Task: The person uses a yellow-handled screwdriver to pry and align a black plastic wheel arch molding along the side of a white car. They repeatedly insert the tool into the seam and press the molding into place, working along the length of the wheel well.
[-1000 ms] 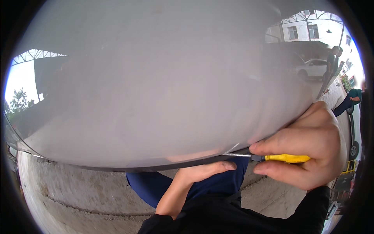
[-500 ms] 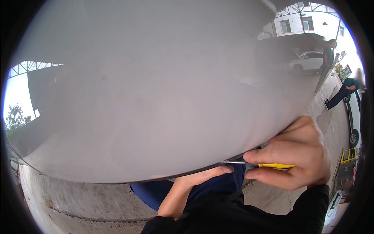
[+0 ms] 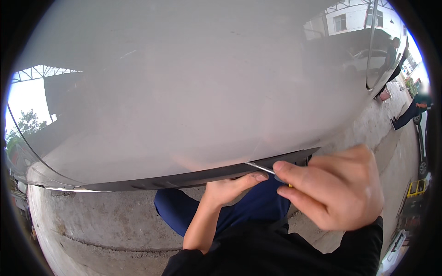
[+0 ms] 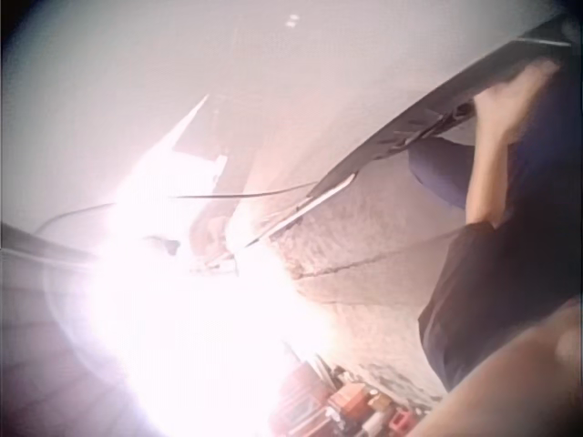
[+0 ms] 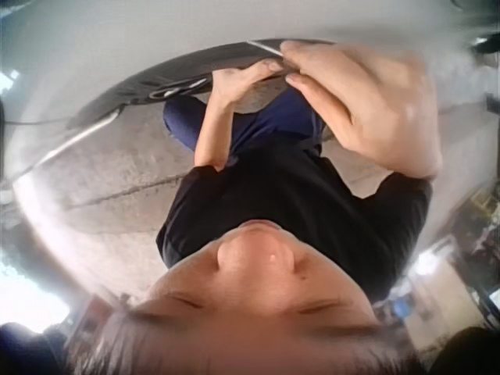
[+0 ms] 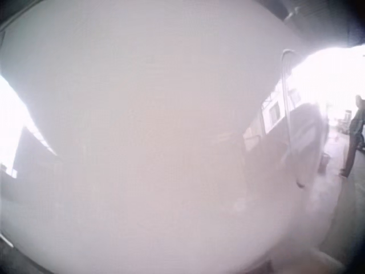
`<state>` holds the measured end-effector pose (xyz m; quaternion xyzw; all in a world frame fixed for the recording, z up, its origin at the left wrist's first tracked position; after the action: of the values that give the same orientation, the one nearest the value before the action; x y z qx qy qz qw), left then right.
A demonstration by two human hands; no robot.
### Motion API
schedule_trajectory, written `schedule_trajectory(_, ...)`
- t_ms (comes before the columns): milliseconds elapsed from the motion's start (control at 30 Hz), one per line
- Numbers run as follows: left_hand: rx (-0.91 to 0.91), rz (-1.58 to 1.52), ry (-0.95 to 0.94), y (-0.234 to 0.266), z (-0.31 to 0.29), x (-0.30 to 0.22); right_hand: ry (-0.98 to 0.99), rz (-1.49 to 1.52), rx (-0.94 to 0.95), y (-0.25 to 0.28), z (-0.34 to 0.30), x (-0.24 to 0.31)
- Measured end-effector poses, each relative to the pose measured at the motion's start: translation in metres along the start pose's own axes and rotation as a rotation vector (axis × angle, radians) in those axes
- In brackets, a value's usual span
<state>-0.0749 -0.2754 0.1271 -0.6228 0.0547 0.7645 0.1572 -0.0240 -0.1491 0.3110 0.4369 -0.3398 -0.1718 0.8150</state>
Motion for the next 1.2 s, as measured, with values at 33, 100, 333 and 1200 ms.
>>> schedule_trajectory(33, 0.003, -0.052, -0.001, 0.001, 0.002, -0.001, 0.009, 0.053, -0.002, 0.0, 0.001, -0.006)
schedule_trajectory(100, 0.034, -0.058, 0.023, 0.003, 0.008, -0.004, 0.04, 0.139, 0.005, 0.008, 0.018, -0.015)
schedule_trajectory(333, 0.07, -0.054, 0.039, 0.003, 0.007, 0.0, 0.011, 0.147, 0.199, 0.009, 0.028, -0.02)
schedule_trajectory(1200, 0.214, 0.021, -0.118, -0.003, 0.02, -0.007, 0.115, 0.264, -0.049, -0.017, 0.03, -0.018)
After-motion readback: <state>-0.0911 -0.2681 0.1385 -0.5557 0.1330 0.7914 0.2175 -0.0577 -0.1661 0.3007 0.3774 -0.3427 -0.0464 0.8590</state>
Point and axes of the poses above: each hand's wrist, its own z-axis towards the middle knuckle, its own y-axis out of the back of the hand, x = y × z, the point moved 6 cm from there along z, towards the middle knuckle, and after that the axes turned 12 degrees about z, right-handed, at the moved point
